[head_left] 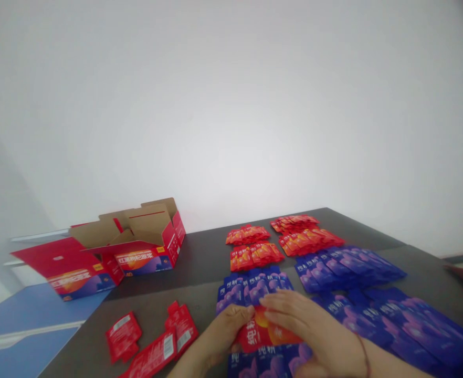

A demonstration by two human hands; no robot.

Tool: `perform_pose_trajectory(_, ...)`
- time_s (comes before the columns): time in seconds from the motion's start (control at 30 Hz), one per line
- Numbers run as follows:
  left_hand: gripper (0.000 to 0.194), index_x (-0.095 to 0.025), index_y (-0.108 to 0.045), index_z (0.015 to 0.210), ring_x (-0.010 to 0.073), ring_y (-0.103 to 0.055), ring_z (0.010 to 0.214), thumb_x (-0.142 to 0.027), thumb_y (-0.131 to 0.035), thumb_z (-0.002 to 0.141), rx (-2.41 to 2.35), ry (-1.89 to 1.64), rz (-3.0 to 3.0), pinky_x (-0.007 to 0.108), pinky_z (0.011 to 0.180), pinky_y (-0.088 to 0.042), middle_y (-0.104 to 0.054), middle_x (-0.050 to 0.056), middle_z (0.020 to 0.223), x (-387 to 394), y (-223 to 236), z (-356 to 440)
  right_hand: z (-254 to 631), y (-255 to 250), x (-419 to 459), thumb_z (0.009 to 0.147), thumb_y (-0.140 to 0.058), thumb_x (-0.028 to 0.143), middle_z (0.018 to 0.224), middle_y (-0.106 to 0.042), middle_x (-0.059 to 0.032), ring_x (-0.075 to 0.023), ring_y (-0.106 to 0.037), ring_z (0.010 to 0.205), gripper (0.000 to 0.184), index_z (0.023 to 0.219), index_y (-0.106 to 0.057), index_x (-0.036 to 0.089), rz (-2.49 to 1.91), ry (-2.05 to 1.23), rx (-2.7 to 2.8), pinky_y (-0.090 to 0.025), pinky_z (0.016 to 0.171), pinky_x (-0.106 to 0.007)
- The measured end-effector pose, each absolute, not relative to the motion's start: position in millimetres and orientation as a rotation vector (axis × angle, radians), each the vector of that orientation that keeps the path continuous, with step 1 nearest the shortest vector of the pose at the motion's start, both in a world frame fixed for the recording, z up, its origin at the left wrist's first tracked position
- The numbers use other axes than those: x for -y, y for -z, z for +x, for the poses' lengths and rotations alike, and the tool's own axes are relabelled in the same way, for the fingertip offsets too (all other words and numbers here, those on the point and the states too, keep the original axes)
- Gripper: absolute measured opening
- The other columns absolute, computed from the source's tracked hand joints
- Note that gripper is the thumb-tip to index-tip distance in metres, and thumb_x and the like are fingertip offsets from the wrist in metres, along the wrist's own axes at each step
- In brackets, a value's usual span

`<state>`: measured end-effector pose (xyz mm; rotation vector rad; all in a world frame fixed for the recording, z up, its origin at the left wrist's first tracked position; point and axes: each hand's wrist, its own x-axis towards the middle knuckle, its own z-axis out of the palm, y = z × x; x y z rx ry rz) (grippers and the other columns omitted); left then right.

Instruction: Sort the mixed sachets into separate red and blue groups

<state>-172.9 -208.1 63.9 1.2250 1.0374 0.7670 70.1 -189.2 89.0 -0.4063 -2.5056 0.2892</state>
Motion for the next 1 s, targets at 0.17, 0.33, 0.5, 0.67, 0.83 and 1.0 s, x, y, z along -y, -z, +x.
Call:
perform_pose_trajectory(0.17, 0.052, -0.018, -0.047, 0.061, 0.0055, -0.027, 0.038, -0.068, -0.047, 0.076, -1.107, -0.688, 1.250, 0.021, 0.044, -0.023, -0.037, -0.008, 0.045, 207, -61, -171, 58, -96, 194, 0.092, -0.041, 0.020, 0.134, -0.051, -0.0065, -0.0149, -0.046, 0.123, 0.045, 0.137, -0.041, 0.023, -0.340, -0.266, 2.631, -0.033, 0.106, -0.030)
perform_pose_trajectory(0.33, 0.028, -0.018, -0.059, 0.086, 0.0144, -0.054, 0.079, -0.045, -0.052, 0.083, -1.274, -0.860, 1.935, 0.024, 0.072, -0.040, -0.061, 0.000, 0.085, 219, -93, -168, 54, -89, 191, 0.093, -0.039, 0.019, 0.126, -0.059, -0.0070, -0.0163, -0.054, 0.115, 0.041, 0.133, -0.047, 0.023, -0.405, -0.323, 2.612, -0.040, 0.100, -0.031)
perform_pose_trajectory(0.5, 0.037, -0.025, -0.057, 0.117, 0.0226, -0.056, 0.100, -0.035, -0.056, 0.081, -1.405, -0.501, 2.242, 0.030, 0.087, -0.038, -0.063, 0.005, 0.113, 236, -108, -155, 53, -93, 200, 0.093, -0.044, 0.028, 0.109, -0.067, -0.0053, -0.0167, -0.063, 0.097, 0.030, 0.117, -0.061, 0.023, -0.578, -0.424, 2.512, -0.047, 0.086, -0.027)
perform_pose_trajectory(0.67, 0.036, -0.019, -0.068, 0.091, 0.0194, -0.060, 0.075, -0.034, -0.035, 0.092, -1.308, -0.428, 2.189, 0.025, 0.066, -0.039, -0.069, 0.005, 0.084, 237, -100, -151, 54, -108, 214, 0.083, -0.059, 0.035, 0.101, -0.068, -0.0058, -0.0183, -0.062, 0.092, 0.028, 0.106, -0.065, 0.021, -0.650, -0.745, 2.276, -0.047, 0.082, -0.026)
perform_pose_trajectory(0.83, 0.029, -0.015, -0.068, 0.076, 0.0134, -0.054, 0.064, -0.035, -0.049, 0.084, -1.195, -0.602, 1.884, 0.021, 0.059, -0.037, -0.065, -0.001, 0.070, 234, -98, -153, 53, -108, 210, 0.083, -0.058, 0.037, 0.085, -0.070, -0.0015, -0.0174, -0.064, 0.076, 0.022, 0.095, -0.069, 0.022, -0.773, -1.117, 2.032, -0.048, 0.070, -0.024)
perform_pose_trajectory(1.0, 0.019, -0.014, -0.067, 0.081, 0.0099, -0.050, 0.054, -0.026, -0.055, 0.075, -1.109, -0.609, 1.634, 0.019, 0.053, -0.036, -0.062, -0.002, 0.066, 225, -95, -161, 51, -99, 185, 0.085, -0.053, 0.044, 0.066, -0.065, 0.0001, -0.0143, -0.057, 0.060, 0.033, 0.076, -0.070, 0.016, -0.835, -1.230, 1.886, -0.043, 0.055, -0.022)
